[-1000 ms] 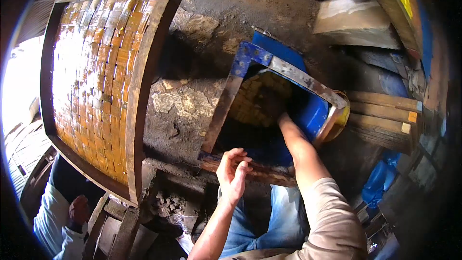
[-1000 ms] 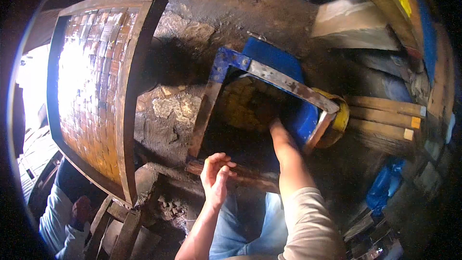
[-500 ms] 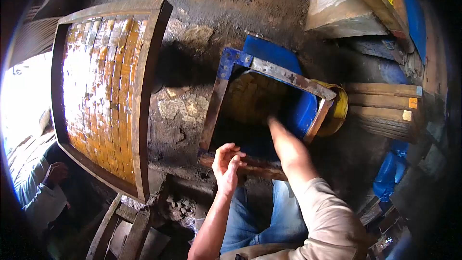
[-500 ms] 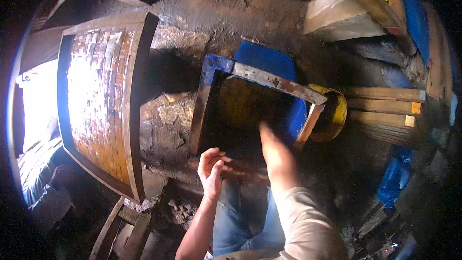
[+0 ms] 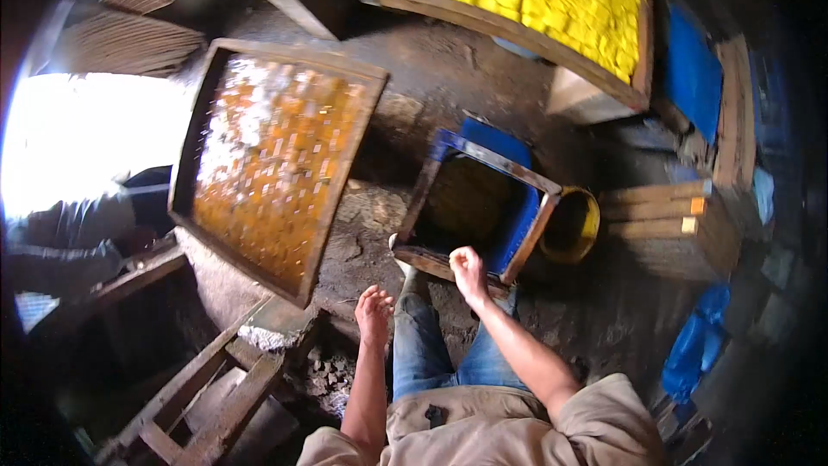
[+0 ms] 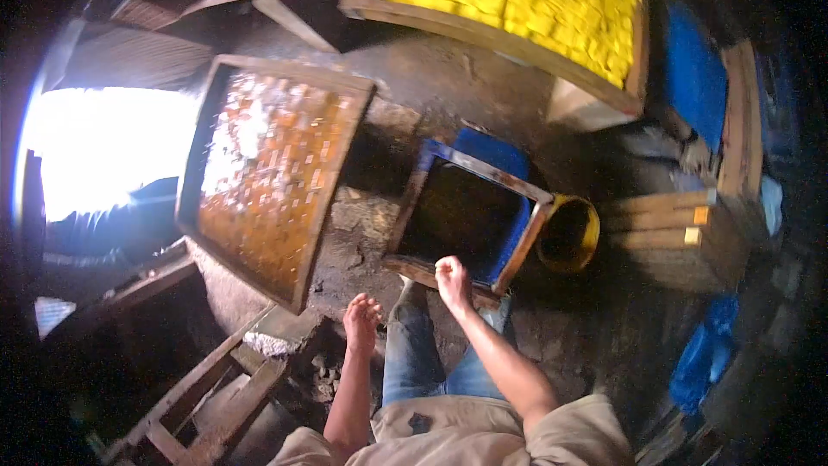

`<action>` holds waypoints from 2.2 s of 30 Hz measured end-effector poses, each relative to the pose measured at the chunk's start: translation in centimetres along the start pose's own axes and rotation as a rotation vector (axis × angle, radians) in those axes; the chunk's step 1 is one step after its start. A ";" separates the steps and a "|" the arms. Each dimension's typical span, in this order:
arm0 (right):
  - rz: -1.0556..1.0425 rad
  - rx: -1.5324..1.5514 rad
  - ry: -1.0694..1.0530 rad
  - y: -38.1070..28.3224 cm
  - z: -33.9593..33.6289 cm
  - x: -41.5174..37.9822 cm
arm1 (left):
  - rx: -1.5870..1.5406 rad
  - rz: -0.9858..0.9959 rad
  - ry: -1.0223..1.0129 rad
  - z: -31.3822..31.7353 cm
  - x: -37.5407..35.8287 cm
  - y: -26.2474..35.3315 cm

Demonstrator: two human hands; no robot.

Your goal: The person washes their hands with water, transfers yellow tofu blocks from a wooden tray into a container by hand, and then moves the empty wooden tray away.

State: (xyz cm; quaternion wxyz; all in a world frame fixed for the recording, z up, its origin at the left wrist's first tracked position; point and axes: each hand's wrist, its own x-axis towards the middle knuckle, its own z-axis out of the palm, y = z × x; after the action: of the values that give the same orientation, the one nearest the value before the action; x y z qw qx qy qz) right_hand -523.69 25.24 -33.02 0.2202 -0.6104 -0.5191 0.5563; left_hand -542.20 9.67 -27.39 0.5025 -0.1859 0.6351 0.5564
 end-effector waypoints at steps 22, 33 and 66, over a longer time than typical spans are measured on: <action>0.288 0.512 0.151 -16.0 27.9 8.3 | -0.082 0.230 0.499 -17.9 14.2 25.4; 0.119 0.469 0.266 -20.7 16.5 -2.7 | -0.043 0.347 0.138 -17.4 3.9 19.8; 0.161 0.994 1.908 22.4 -45.7 -57.3 | 1.052 -0.132 -1.064 25.5 -22.0 -46.8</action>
State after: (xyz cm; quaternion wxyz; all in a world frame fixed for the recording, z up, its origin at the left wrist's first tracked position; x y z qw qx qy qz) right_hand -464.43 -19.11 -13.20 0.7200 -0.6666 0.1925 0.0124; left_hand -484.67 10.74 -29.97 0.7965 0.3350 0.4762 0.1631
